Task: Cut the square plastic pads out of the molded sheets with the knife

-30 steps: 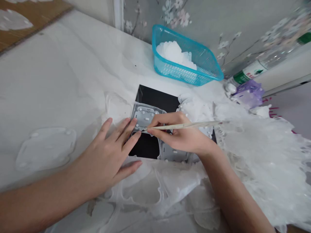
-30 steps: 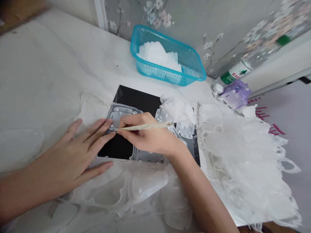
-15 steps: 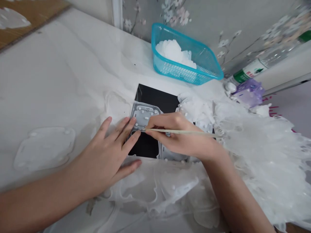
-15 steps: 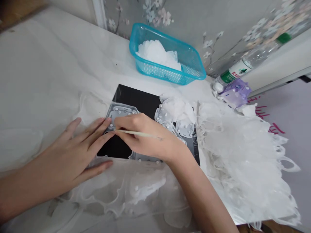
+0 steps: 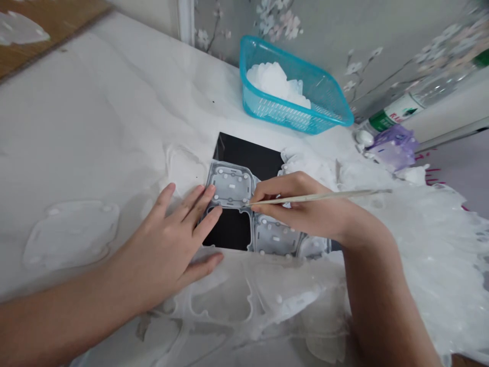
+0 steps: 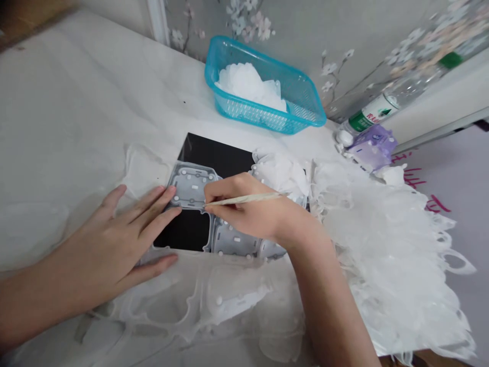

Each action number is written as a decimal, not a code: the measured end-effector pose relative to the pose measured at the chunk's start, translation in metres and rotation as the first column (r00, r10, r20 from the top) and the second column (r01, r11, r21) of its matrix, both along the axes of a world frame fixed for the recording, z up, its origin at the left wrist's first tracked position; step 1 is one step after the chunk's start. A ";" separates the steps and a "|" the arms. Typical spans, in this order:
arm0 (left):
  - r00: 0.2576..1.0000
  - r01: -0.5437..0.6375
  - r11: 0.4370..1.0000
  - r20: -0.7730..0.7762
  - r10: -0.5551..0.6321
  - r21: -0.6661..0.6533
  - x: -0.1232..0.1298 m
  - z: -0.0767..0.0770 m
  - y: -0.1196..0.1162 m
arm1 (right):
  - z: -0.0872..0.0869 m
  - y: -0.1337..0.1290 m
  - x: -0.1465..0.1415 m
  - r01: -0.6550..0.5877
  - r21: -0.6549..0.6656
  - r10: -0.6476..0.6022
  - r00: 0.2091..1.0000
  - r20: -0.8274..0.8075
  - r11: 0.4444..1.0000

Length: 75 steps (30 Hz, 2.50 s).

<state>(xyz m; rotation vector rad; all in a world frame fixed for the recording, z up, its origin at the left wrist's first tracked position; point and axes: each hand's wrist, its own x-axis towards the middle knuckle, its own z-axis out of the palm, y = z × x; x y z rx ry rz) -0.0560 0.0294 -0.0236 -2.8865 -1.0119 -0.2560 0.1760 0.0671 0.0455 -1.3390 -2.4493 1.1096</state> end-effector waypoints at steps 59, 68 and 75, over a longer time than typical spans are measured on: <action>0.992 -0.023 0.996 0.121 0.033 -0.085 0.003 0.006 0.004 | -0.014 0.001 0.003 0.319 -0.044 -0.309 0.860 -0.406 0.947; 0.882 0.139 0.982 0.467 -0.064 -0.129 0.001 0.021 -0.005 | -0.049 -0.003 -0.022 0.015 0.450 0.032 0.995 -0.096 0.893; 0.864 0.059 0.861 0.458 0.210 -0.505 0.002 0.022 -0.001 | -0.054 -0.006 -0.027 0.073 0.460 -0.026 0.994 -0.107 0.885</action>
